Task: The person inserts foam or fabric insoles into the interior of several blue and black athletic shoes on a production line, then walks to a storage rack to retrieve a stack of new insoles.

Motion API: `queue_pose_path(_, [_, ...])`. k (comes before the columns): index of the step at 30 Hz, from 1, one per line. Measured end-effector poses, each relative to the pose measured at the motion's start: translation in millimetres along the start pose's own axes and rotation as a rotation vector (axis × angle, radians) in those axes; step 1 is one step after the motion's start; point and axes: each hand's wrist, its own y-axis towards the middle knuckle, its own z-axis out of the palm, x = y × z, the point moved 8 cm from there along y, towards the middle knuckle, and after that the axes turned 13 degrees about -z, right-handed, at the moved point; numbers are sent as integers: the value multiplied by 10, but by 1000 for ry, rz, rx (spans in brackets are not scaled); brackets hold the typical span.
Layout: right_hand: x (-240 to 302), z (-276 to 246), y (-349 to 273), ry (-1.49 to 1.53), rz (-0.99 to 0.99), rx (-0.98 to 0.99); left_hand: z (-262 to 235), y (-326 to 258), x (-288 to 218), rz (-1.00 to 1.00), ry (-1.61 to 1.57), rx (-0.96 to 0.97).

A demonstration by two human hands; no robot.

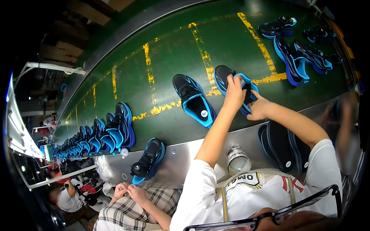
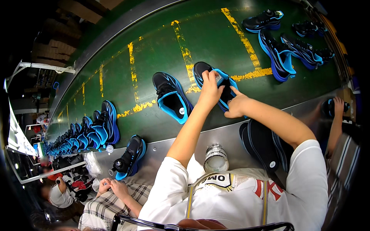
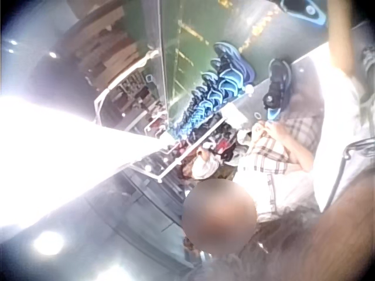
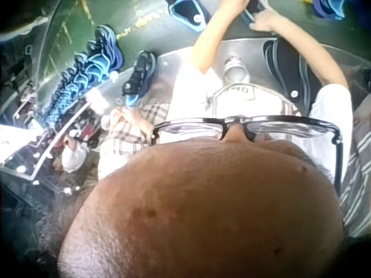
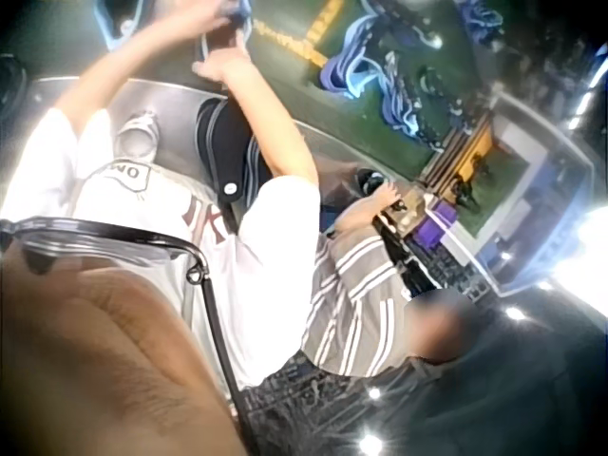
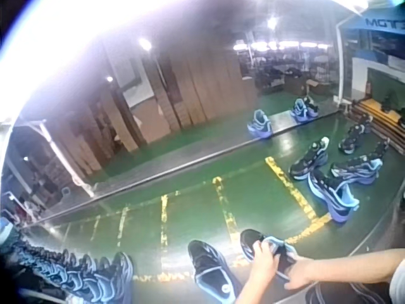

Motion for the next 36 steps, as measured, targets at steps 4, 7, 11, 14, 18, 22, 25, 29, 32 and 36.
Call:
queue_pose_path(4, [257, -507, -571, -22, -68, -965, -204, 1, 86, 29, -13, -90])
queue_pose_path(7, [332, -157, -944, 93, 36, -1154, -250, -130, 85, 31, -72, -79])
queue_pose_path(11, [474, 249, -987, 328, 9, -1240, -275, -504, 18, 78, -66, -85])
queue_pose_path(14, [500, 316, -980, 338, 21, -1220, -291, -491, -12, 145, 13, -140])
queue_pose_path(18, [193, 83, -1069, 360, 18, -1252, -366, -179, 4, 276, 140, -235])
queue_pose_path(22, [-1109, 181, -1587, 164, 581, -1462, -241, 0, -146, 312, 387, -260])
queue_pose_path(25, [-1915, 467, -1872, 238, 1004, -1270, -247, 53, -159, 198, 253, -248])
queue_pose_path(29, [-2042, 394, -1820, 260, 702, -1541, -466, 18, -236, 5, -32, -263])
queue_pose_path(32, [-1569, 172, -1526, 54, 515, -1360, -700, -33, -172, -106, -578, -275])
queue_pose_path(36, [-902, 240, -1429, 331, 241, -1399, -461, -89, -227, -216, -423, -162])
